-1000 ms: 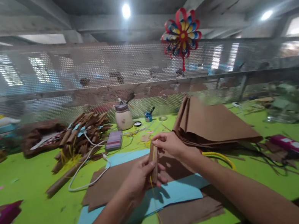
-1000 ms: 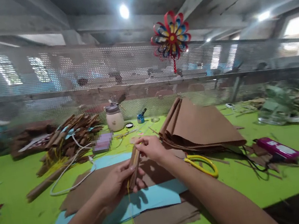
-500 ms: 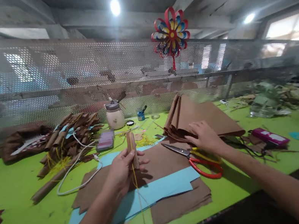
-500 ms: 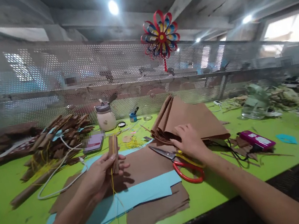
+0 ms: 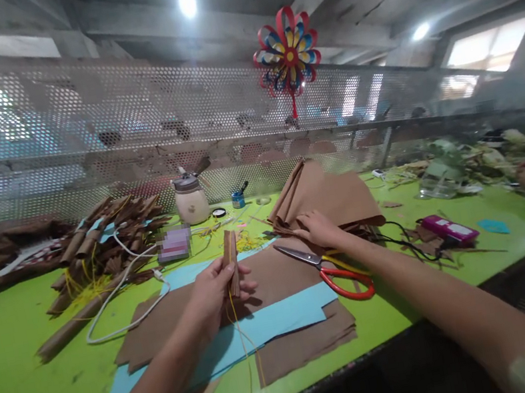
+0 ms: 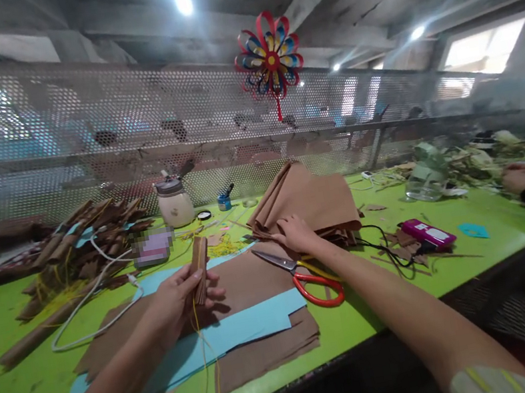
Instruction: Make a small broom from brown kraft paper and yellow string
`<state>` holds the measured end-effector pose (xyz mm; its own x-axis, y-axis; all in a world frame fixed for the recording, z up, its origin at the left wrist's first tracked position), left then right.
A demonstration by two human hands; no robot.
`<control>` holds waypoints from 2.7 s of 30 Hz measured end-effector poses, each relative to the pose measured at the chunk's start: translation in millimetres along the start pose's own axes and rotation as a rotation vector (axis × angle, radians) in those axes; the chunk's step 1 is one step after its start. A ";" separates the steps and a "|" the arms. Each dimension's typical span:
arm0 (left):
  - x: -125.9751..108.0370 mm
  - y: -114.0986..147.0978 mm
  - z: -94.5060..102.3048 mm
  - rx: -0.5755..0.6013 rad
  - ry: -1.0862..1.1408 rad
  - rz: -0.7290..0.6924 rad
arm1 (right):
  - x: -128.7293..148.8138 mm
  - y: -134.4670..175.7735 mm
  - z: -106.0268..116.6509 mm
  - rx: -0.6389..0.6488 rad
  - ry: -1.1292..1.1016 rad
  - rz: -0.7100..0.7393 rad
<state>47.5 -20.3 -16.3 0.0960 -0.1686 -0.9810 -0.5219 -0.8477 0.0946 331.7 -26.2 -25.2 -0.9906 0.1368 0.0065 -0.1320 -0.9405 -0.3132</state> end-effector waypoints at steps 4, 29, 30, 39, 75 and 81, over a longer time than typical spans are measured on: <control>-4.6 1.8 -2.9 -0.012 0.018 -0.011 | 10.2 -21.8 -2.7 -0.043 -0.033 -0.016; -9.4 6.9 -8.6 0.012 -0.001 0.087 | 9.7 143.1 34.7 -0.016 -0.349 0.069; -9.4 6.0 -7.8 0.003 0.005 0.074 | 12.0 143.7 34.9 -0.010 -0.376 0.069; -7.3 3.6 -7.2 0.003 -0.013 0.107 | 28.9 146.7 42.0 0.081 -0.478 0.139; 20.3 -5.2 -1.3 0.040 -0.097 0.132 | -28.0 46.2 28.3 0.039 -0.143 -0.031; 23.3 -7.2 -1.7 0.062 -0.033 0.084 | 7.0 74.7 39.7 -0.050 0.004 -0.013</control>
<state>54.9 -19.0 -39.6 0.0222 -0.2200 -0.9752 -0.5786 -0.7984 0.1670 313.4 -107.9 -10.9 -0.9887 0.1500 0.0073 -0.1425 -0.9220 -0.3600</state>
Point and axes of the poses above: each hand's wrist, its own y-axis away from the middle knuckle, its own z-axis out of the back of the hand, x = y × z, the point moved 3 cm from there along -y, towards the middle knuckle, and after that the axes turned 1 degree about -z, right-handed, at the moved point
